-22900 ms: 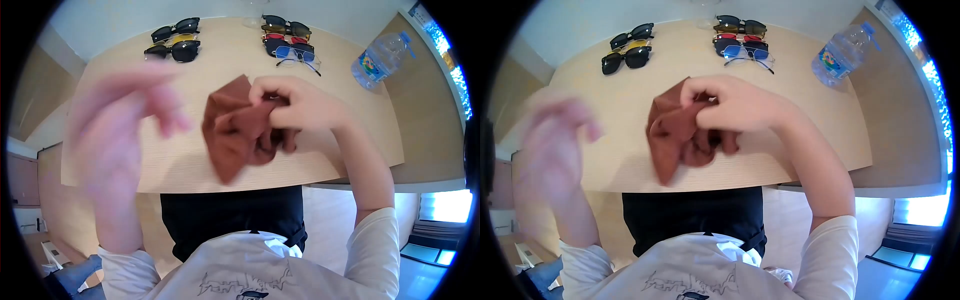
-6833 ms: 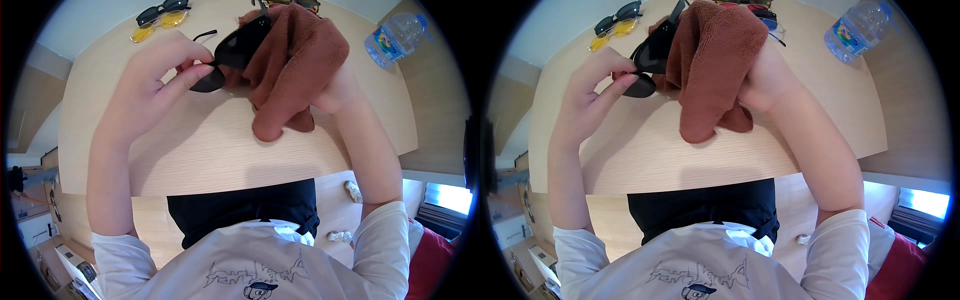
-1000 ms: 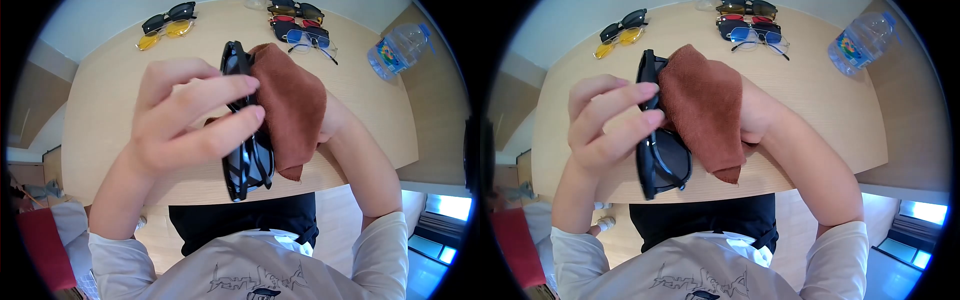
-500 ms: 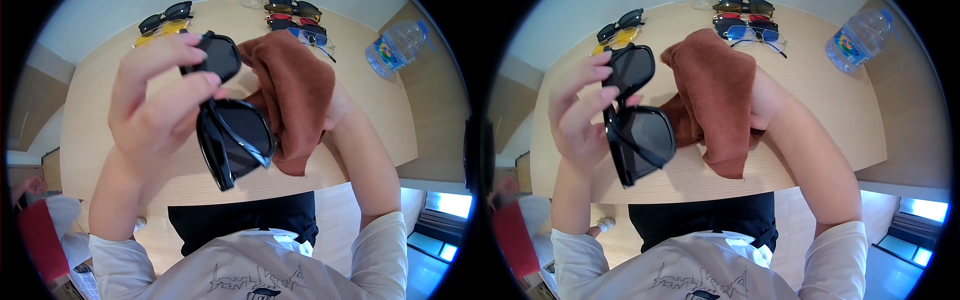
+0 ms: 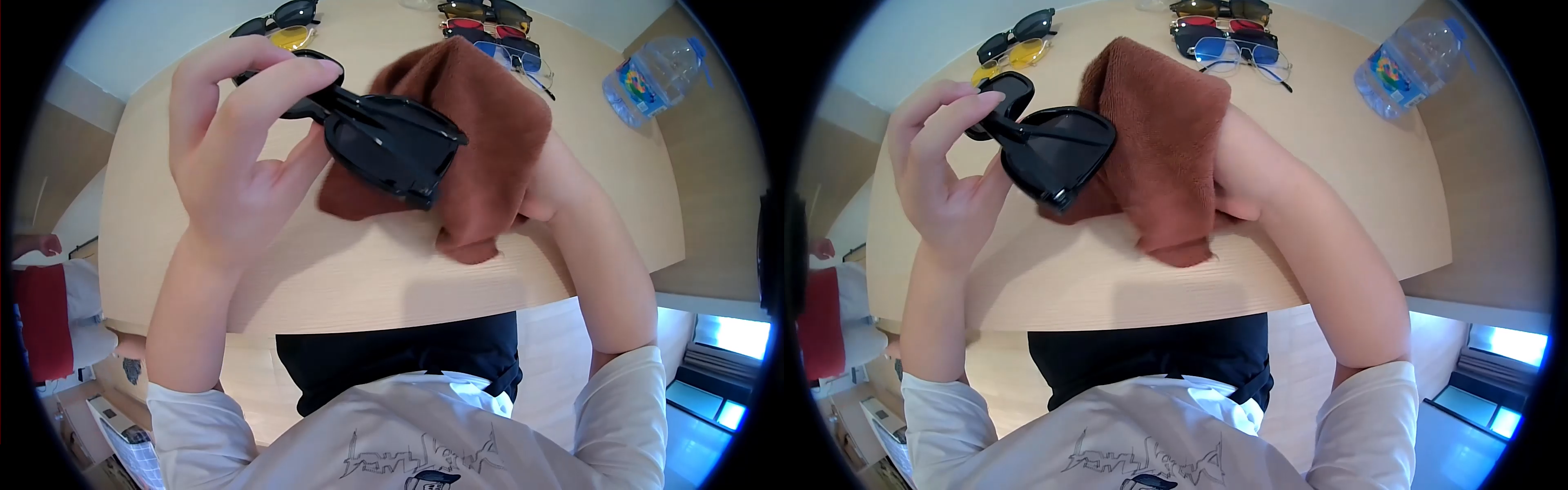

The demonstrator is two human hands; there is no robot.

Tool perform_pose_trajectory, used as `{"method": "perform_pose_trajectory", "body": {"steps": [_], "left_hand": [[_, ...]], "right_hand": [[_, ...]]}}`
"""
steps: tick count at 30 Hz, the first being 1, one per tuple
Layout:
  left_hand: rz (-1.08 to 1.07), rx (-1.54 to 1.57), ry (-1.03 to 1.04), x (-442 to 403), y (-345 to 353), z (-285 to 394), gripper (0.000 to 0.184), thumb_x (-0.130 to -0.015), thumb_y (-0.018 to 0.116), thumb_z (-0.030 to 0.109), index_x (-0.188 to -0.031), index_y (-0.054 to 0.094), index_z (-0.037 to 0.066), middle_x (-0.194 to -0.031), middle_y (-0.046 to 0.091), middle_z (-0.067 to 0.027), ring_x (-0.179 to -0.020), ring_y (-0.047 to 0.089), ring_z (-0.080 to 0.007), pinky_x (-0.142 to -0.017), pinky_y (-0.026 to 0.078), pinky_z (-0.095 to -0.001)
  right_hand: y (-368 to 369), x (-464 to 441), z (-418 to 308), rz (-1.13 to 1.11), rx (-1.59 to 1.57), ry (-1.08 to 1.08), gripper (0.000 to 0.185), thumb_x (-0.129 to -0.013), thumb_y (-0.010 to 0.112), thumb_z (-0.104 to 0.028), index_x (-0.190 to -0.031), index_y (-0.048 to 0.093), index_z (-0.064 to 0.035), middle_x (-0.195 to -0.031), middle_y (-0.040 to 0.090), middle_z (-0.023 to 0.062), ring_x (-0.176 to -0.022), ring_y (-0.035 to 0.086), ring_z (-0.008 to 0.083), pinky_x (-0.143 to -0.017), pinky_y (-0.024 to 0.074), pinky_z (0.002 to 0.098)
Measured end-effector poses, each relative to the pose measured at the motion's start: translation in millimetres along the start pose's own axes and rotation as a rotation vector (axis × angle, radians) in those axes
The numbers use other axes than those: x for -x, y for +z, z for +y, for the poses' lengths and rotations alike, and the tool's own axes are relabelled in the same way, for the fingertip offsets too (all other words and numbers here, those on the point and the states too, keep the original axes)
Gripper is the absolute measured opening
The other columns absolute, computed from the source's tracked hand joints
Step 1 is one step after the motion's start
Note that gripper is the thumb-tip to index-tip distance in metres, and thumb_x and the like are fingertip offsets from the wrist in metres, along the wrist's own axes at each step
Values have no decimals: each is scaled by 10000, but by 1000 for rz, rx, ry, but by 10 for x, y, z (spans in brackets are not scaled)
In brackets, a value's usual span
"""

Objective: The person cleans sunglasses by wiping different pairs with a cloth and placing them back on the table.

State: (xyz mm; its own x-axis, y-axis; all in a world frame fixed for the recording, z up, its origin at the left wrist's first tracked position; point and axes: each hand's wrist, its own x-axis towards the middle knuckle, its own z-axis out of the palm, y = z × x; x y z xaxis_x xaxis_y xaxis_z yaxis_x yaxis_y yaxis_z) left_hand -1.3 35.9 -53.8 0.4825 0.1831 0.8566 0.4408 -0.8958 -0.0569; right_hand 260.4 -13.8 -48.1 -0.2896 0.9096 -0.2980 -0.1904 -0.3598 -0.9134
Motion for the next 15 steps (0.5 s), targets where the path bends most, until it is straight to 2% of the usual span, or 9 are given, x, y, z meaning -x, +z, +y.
{"method": "perform_pose_trajectory", "body": {"steps": [1, 3, 9, 13, 15], "left_hand": [[-3, 2, -2, 13, 4, 2, 534, -676, 872, -18, -1159, 661, 67, -1160, 604, -120, -1020, 613, -241, -818, 530, -318], [-12, -22, -20, 43, 22, -10, 526, -666, 861, -38, -1144, 686, 95, -1143, 606, -99, -996, 608, -228, -805, 522, -314], [-60, -59, 24, 73, 74, -39, 552, -640, 854, -57, -1135, 699, 129, -1104, 605, -85, -987, 612, -239, -800, 522, -327], [-67, -53, 40, 55, 135, 18, 546, -637, 858, -58, -1129, 697, 115, -1103, 606, -90, -1018, 619, -256, -827, 531, -339], [0, 36, -4, 58, 201, 19, 524, -595, 832, -48, -1061, 736, 172, -1063, 617, -53, -989, 601, -261, -832, 498, -352]], "right_hand": [[-12, 2, 41, -68, -255, 83, 362, -969, 655, -279, -1179, 655, 15, -1054, 706, 121, -862, 692, 190, -734, 575, 334], [-5, -12, 108, -167, -339, 113, 357, -969, 650, -271, -1184, 654, 14, -1059, 704, 115, -872, 685, 183, -748, 568, 327], [12, -110, 240, -353, 126, -80, 347, -967, 635, -245, -1201, 651, 11, -1076, 696, 95, -901, 663, 162, -790, 545, 305], [-2, -128, 241, -408, 245, -134, 342, -966, 625, -228, -1213, 649, 9, -1087, 691, 82, -921, 648, 148, -817, 530, 291], [-9, -154, 250, -425, 262, -153, 341, -966, 620, -219, -1218, 648, 8, -1092, 688, 75, -931, 641, 141, -831, 522, 284]]}}
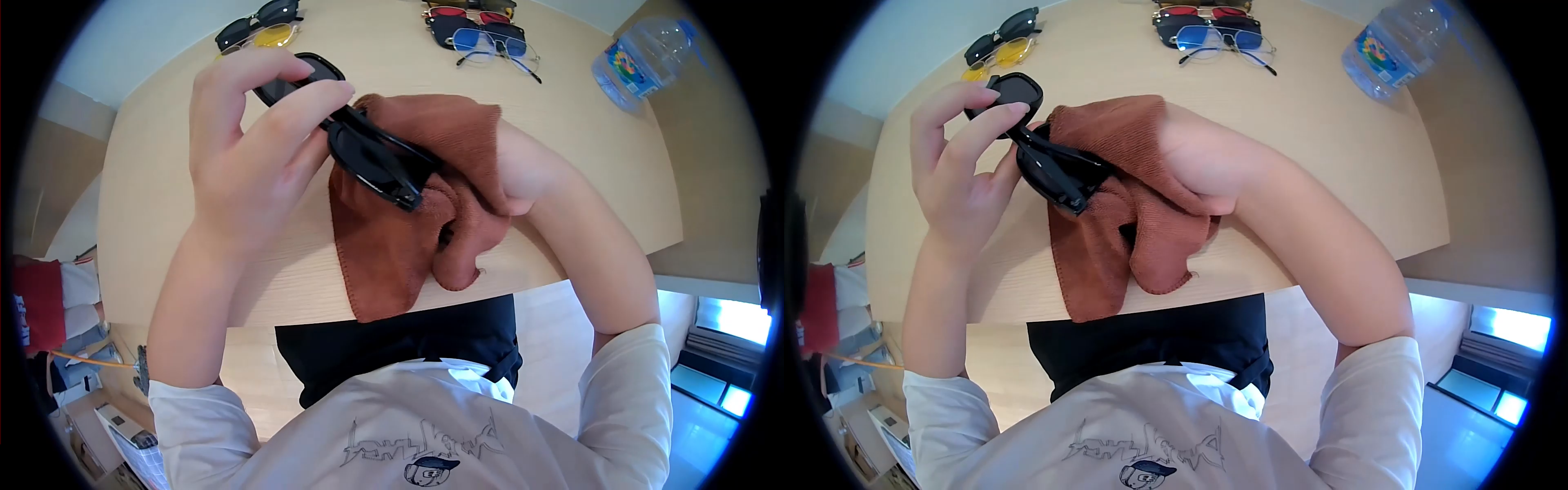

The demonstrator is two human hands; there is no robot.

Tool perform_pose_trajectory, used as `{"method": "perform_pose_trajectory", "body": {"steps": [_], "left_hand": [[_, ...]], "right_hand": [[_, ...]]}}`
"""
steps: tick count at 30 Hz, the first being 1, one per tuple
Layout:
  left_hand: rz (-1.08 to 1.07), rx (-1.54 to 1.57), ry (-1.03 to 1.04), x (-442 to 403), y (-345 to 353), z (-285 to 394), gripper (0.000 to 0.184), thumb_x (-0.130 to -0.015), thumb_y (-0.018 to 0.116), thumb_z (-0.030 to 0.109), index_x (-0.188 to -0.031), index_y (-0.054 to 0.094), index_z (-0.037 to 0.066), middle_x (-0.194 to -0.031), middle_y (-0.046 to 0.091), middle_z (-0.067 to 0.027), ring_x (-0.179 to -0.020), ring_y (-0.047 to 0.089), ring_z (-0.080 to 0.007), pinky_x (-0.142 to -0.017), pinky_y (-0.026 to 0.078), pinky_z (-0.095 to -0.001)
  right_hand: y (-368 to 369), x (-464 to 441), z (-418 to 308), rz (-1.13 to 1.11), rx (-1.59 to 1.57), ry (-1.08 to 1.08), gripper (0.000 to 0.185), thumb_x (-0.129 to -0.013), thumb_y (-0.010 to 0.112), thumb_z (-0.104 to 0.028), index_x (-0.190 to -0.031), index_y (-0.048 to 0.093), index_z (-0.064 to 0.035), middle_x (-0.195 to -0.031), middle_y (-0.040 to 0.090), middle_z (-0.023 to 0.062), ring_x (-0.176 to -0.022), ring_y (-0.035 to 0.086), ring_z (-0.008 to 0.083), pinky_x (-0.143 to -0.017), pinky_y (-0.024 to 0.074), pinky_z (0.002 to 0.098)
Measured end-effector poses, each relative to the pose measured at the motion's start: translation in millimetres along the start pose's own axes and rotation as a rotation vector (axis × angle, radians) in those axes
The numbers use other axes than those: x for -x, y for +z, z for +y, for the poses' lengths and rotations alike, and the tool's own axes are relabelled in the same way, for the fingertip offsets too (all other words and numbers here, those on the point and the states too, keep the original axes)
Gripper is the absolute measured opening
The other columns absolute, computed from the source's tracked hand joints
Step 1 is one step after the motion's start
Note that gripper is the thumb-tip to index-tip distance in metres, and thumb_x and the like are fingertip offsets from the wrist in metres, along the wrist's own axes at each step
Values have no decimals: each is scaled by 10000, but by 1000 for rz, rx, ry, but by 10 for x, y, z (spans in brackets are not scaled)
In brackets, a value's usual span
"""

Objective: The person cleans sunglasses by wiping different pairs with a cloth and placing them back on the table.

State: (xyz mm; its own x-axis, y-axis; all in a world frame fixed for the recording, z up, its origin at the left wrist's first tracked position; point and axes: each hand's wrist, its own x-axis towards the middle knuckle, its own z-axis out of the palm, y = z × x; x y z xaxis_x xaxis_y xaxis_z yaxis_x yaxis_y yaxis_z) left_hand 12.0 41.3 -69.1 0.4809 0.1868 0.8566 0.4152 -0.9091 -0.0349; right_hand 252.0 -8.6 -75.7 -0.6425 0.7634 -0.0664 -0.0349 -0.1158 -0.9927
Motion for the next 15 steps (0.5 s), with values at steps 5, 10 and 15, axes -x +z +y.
{"method": "perform_pose_trajectory", "body": {"steps": [5, 10, 15], "left_hand": [[-58, 69, -9, -26, 32, 24, 539, -609, 832, -55, -1100, 716, 135, -1110, 625, -73, -1035, 609, -275, -866, 508, -363], [-147, 171, -66, -121, 15, 93, 573, -644, 815, -78, -1178, 673, 74, -1170, 637, -96, -1089, 617, -296, -918, 515, -381], [-210, 78, -56, -146, -44, 78, 549, -734, 775, -108, -1247, 640, 33, -1237, 644, -136, -1145, 632, -307, -955, 534, -373]], "right_hand": [[-23, -68, 58, 95, -129, -42, 338, -965, 607, -198, -1233, 646, 5, -1105, 682, 58, -955, 623, 123, -866, 503, 266], [-40, -96, -39, 131, -322, -97, 337, -1049, 513, -207, -1259, 643, 22, -1151, 680, 47, -999, 615, 101, -901, 495, 254], [-85, -95, -98, 204, -289, -73, 360, -1053, 505, -249, -1252, 645, 17, -1195, 665, 79, -1087, 608, 106, -997, 479, 257]]}}
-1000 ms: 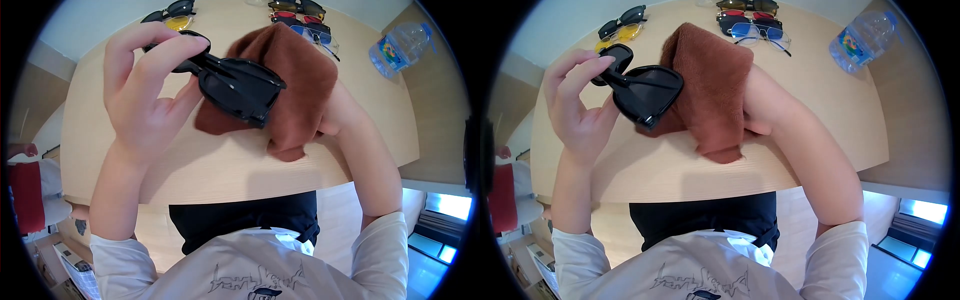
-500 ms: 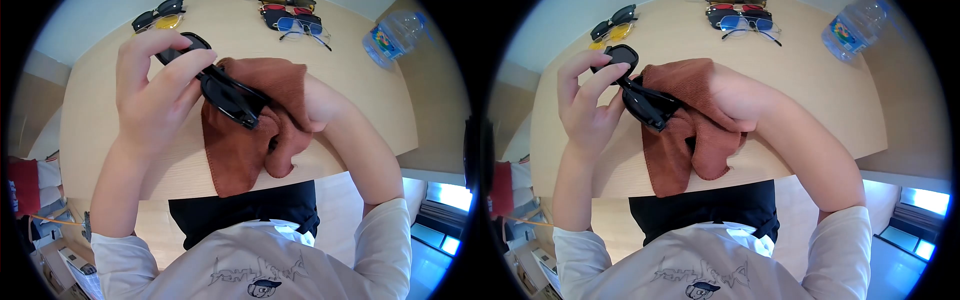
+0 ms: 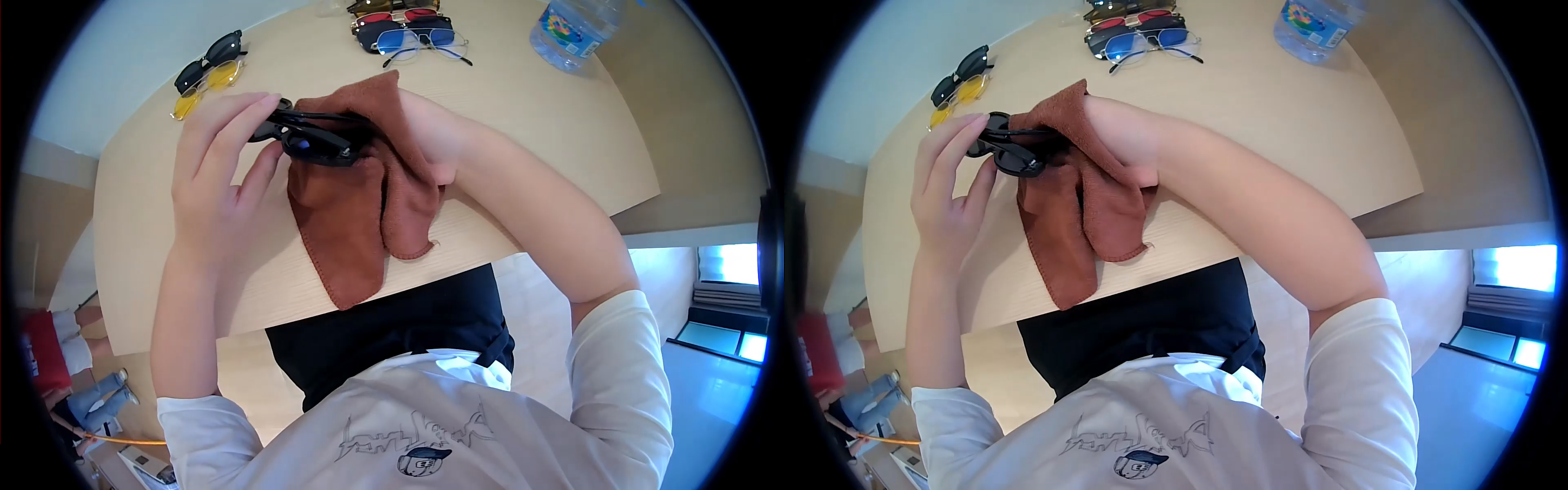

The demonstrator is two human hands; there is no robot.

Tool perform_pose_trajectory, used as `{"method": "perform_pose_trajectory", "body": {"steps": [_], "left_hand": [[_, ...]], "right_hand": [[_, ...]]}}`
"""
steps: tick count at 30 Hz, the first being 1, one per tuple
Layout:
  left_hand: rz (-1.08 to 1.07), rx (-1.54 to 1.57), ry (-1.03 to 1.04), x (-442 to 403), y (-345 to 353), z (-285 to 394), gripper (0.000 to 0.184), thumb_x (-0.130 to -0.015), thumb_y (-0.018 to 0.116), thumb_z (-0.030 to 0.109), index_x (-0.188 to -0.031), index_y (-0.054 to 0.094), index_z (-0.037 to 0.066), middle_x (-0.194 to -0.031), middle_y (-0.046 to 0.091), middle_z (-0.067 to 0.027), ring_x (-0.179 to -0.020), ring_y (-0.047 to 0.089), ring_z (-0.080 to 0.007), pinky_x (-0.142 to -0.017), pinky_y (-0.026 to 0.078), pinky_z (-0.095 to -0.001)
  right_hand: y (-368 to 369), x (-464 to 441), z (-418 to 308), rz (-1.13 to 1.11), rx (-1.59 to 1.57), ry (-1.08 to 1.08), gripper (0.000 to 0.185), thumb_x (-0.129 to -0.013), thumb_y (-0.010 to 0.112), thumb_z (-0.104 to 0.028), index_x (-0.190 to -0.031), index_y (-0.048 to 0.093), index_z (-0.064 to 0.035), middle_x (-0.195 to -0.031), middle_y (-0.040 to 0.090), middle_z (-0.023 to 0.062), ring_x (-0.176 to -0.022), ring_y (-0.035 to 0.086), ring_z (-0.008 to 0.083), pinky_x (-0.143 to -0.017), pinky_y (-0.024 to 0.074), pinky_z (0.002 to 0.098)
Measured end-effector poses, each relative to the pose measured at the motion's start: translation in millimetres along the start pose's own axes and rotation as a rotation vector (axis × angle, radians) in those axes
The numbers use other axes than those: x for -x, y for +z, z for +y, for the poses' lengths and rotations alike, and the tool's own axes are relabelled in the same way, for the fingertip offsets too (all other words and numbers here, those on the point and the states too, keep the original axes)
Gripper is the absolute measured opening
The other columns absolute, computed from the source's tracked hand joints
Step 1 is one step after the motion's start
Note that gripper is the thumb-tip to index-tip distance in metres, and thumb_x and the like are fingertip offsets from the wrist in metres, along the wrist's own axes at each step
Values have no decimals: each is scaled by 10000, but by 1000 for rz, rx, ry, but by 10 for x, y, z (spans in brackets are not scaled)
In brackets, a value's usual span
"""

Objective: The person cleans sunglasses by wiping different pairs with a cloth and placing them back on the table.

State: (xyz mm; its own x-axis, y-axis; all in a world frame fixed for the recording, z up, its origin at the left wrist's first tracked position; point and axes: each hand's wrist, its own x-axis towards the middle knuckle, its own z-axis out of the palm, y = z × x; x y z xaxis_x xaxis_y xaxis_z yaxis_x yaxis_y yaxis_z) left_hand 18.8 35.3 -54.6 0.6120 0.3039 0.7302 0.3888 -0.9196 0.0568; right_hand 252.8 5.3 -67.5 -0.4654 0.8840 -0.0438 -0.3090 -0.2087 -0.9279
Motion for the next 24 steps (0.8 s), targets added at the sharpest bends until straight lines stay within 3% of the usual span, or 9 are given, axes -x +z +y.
{"method": "perform_pose_trajectory", "body": {"steps": [4, 6, 10, 12, 13, 15, 18, 22, 24], "left_hand": [[20, 13, -41, 34, 46, 22, 530, -756, 783, -87, -1253, 640, 30, -1202, 664, -131, -1104, 650, -302, -949, 528, -369], [36, -22, -55, 34, 38, 17, 523, -775, 790, -73, -1265, 642, 30, -1173, 679, -129, -1064, 666, -279, -907, 535, -345], [54, -27, -110, 47, 17, 13, 501, -807, 788, -47, -1280, 640, 25, -1155, 682, -126, -1032, 669, -249, -852, 541, -317], [76, -5, -150, 28, 1, 5, 452, -817, 812, 29, -1247, 673, 46, -1126, 682, -106, -978, 677, -221, -793, 548, -284], [76, -5, -150, 24, 13, 10, 452, -817, 812, 29, -1247, 673, 46, -1126, 682, -106, -978, 677, -221, -793, 548, -284], [101, 204, -338, 11, 42, 34, 396, -870, 771, 42, -1252, 666, 37, -1131, 684, -87, -973, 674, -178, -795, 548, -279], [42, 484, -518, -12, 20, 75, 359, -902, 738, 37, -1250, 656, 6, -1132, 682, -71, -979, 660, -143, -805, 552, -286], [11, 752, -653, 4, 25, 102, 344, -903, 742, 37, -1228, 650, -27, -1117, 681, -69, -982, 651, -125, -814, 549, -274], [-14, 814, -698, 40, 67, 131, 333, -896, 750, 43, -1203, 652, -40, -1099, 688, -71, -983, 648, -123, -830, 549, -279]], "right_hand": [[-85, 18, 52, -80, 52, -141, 376, -1057, 495, -276, -1278, 608, 6, -1243, 635, 86, -1127, 600, 122, -1031, 472, 270], [2, 50, 44, 59, -271, -92, 253, -1029, 549, -263, -1132, 618, -42, -981, 649, 35, -856, 608, 121, -798, 523, 262], [15, 14, 12, 71, -336, -71, 281, -1031, 543, -298, -1163, 603, -57, -991, 643, 44, -844, 606, 144, -798, 530, 285], [-1, 17, -14, 35, -414, -124, 357, -1064, 476, -261, -1326, 541, -28, -1269, 600, 85, -1180, 583, 167, -1060, 467, 295], [-28, 17, -14, 35, -414, -124, 357, -1064, 476, -261, -1326, 541, -28, -1269, 600, 85, -1180, 583, 167, -1060, 467, 295], [-87, 18, 0, -72, -316, -219, 363, -1054, 506, -258, -1332, 542, -28, -1308, 587, 90, -1192, 579, 172, -1048, 477, 299], [-127, 23, 43, -49, -251, -184, 338, -1036, 552, -237, -1302, 581, -30, -1279, 622, 95, -1148, 611, 168, -1003, 509, 309], [19, 74, -73, -28, -111, -101, 303, -1009, 602, -216, -1254, 627, -39, -1198, 670, 82, -1076, 646, 156, -952, 534, 316], [-7, 71, 27, 0, 21, -230, 308, -983, 646, -239, -1220, 649, -42, -1120, 698, 61, -1006, 668, 151, -910, 552, 325]]}}
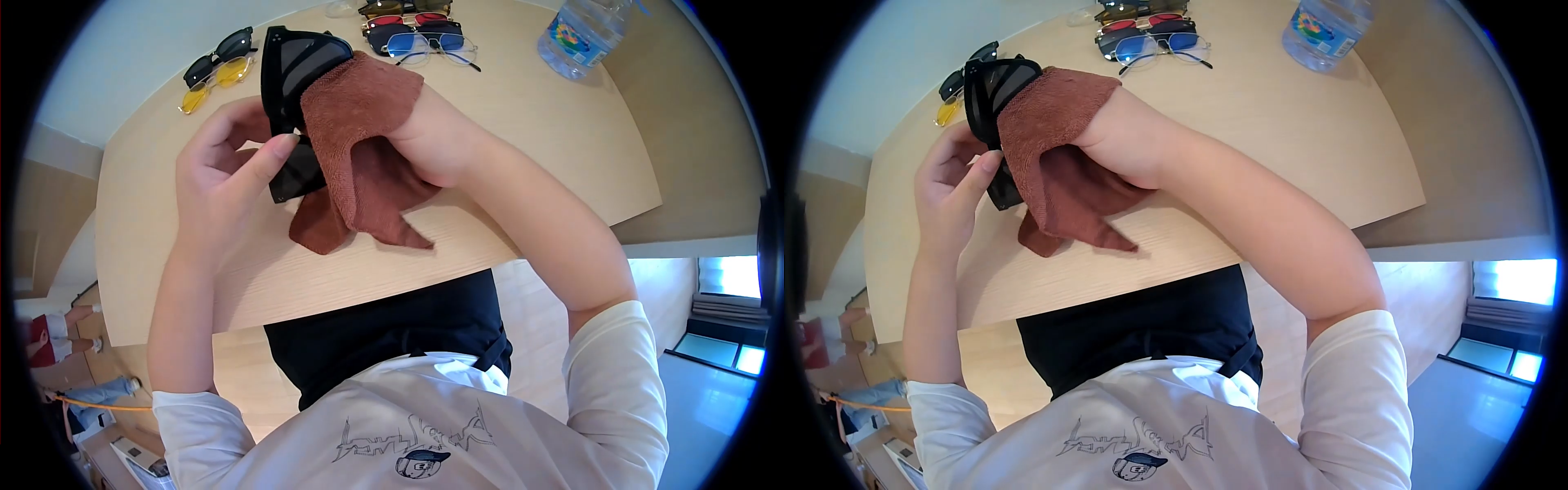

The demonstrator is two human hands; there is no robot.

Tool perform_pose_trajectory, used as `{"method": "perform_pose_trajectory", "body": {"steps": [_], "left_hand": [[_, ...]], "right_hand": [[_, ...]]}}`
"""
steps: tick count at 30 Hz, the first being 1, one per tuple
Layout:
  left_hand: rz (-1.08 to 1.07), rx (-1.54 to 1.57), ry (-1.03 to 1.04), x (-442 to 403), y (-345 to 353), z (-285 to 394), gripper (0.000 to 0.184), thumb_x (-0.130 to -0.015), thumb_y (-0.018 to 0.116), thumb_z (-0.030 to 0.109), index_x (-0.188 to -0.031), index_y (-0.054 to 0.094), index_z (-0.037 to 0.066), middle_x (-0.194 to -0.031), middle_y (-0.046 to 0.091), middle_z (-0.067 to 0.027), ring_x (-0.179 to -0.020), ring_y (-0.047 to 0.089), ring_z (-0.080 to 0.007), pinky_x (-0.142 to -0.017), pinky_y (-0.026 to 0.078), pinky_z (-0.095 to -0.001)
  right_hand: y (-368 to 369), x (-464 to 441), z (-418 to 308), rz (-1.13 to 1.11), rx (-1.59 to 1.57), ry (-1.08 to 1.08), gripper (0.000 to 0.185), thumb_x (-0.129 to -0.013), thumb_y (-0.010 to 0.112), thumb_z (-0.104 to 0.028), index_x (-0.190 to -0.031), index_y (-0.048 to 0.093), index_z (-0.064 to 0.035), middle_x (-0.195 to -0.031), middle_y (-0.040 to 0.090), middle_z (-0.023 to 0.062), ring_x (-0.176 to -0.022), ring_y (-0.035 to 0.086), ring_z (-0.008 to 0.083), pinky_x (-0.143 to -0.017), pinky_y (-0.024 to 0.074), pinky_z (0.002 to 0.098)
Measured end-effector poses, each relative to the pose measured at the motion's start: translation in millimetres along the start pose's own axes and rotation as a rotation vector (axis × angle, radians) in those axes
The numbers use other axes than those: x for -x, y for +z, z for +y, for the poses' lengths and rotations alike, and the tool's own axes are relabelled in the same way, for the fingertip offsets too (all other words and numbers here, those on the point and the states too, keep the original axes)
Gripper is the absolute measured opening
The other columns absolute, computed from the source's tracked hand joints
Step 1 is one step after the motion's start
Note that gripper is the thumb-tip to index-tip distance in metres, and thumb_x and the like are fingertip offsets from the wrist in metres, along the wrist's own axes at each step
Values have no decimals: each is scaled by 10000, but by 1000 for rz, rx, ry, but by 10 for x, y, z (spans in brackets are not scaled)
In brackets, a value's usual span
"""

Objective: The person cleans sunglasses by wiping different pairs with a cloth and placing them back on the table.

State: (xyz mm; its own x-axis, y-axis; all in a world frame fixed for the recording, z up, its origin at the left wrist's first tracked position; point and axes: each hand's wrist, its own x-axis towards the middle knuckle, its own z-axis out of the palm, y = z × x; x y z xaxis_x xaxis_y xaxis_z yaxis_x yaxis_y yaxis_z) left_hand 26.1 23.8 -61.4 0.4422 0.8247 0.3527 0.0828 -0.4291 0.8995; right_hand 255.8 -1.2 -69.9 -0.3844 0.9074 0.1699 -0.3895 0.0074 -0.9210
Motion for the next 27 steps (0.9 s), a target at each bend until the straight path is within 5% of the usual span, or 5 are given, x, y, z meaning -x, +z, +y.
{"method": "perform_pose_trajectory", "body": {"steps": [6, 16, 22, 27], "left_hand": [[15, -18, -124, -45, -91, 14, 330, -917, 714, 81, -1219, 640, -30, -1109, 685, -61, -1039, 640, -140, -942, 500, -301], [-39, 55, -161, -25, 5, 43, 330, -869, 779, 81, -1162, 679, -33, -1033, 709, -50, -942, 650, -116, -863, 523, -281], [-22, 74, -168, -50, -4, 61, 332, -862, 787, 83, -1154, 682, -36, -1001, 704, -45, -921, 645, -113, -839, 523, -274], [96, 97, -217, -67, -71, 13, 325, -880, 784, 129, -1148, 681, -25, -980, 698, -35, -846, 642, -84, -745, 524, -227]], "right_hand": [[-170, -58, 35, 122, -134, 9, 345, -977, 655, -278, -1196, 643, -12, -1146, 697, 70, -1026, 681, 171, -897, 559, 328], [-111, -34, 8, -96, -143, 204, 320, -992, 635, -296, -1159, 648, -24, -1130, 698, 80, -1024, 683, 158, -880, 562, 310], [-159, -63, -49, -81, -73, 57, 279, -1006, 606, -242, -1164, 637, -14, -1131, 694, 100, -1028, 679, 171, -902, 557, 320], [-190, -142, -39, 411, -325, 73, 243, -996, 594, -224, -1130, 642, -27, -1111, 688, 119, -989, 674, 184, -881, 559, 340]]}}
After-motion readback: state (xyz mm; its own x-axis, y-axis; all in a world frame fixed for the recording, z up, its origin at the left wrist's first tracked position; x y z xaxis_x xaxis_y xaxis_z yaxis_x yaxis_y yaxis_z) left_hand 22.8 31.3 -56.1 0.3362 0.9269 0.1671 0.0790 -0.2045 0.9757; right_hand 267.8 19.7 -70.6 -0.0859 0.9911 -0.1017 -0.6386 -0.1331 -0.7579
